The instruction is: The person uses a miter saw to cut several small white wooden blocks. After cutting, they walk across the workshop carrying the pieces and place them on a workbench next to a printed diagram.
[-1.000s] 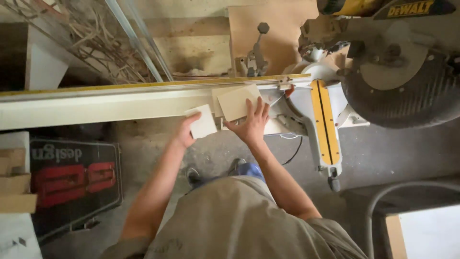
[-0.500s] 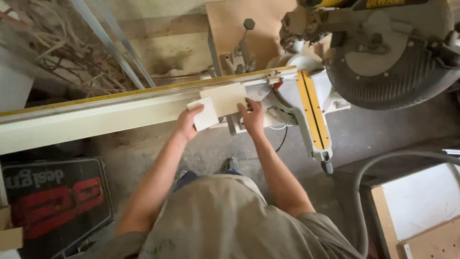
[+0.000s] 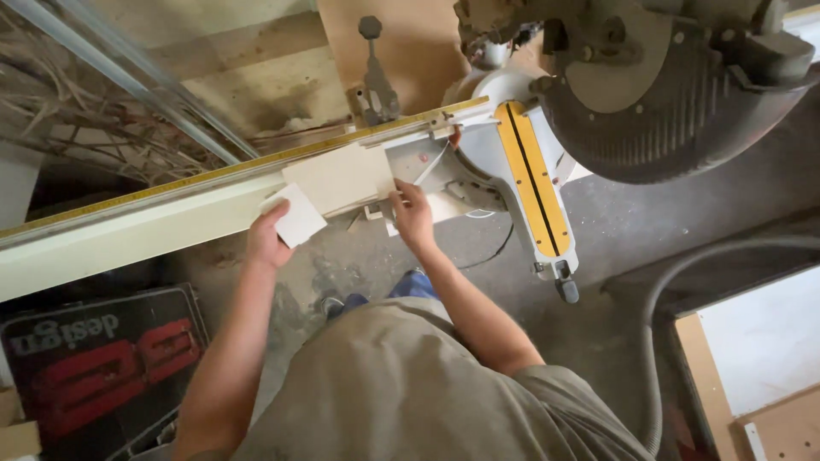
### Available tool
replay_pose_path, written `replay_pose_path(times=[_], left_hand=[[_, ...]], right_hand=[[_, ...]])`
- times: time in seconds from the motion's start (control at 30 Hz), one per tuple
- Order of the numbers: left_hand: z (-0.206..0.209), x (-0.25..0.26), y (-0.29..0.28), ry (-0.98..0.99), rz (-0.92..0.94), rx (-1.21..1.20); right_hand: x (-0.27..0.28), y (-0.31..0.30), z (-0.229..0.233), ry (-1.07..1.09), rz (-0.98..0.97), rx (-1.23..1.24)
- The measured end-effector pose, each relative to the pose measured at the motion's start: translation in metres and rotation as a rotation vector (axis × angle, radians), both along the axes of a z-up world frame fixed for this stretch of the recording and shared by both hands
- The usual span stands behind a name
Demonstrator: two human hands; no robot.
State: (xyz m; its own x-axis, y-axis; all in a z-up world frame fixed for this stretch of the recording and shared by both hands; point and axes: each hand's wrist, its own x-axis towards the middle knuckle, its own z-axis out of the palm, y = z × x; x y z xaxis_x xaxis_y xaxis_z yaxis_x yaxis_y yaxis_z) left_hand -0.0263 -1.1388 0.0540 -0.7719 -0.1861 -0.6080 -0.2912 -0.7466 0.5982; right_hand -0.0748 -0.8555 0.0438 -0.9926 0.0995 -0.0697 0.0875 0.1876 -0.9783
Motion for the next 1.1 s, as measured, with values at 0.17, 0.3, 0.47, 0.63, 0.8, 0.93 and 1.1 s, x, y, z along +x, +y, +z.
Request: replay_pose_path(times=[0.17, 0.3, 0.47, 0.63, 0.8, 0.93, 1.1], left_hand=[[-0.001, 0.003, -0.010, 0.062, 0.041, 0.023], [-0.018, 0.005, -0.021, 0.062, 0.061, 0.026], [-0.018, 0.006, -0.025, 0.067, 0.048, 0.003], [0.003, 0.008, -0.012, 0.090, 0.068, 0.031], [-0.012, 0.005, -0.011, 0.088, 0.053, 0.007], [-0.001, 0.001, 0.011, 0.059, 0.068, 0.016], [0.019, -0.004, 0.044, 0.034, 0.099, -0.037]], right_hand=[[0.006, -0.010, -0.012, 0.037, 0.021, -0.045], [0.005, -0.022, -0.023, 0.088, 0.080, 0.017], [0.009, -0.024, -0.010, 0.087, 0.122, -0.019], [0.010, -0.012, -0.008, 0.042, 0.015, -0.119], [0.002, 0.002, -0.017, -0.106, 0.032, -0.109], [0.003, 0.000, 0.001, -0.168, 0.087, -0.034], [0.003, 0.003, 0.027, -0.148, 0.137, 0.030]])
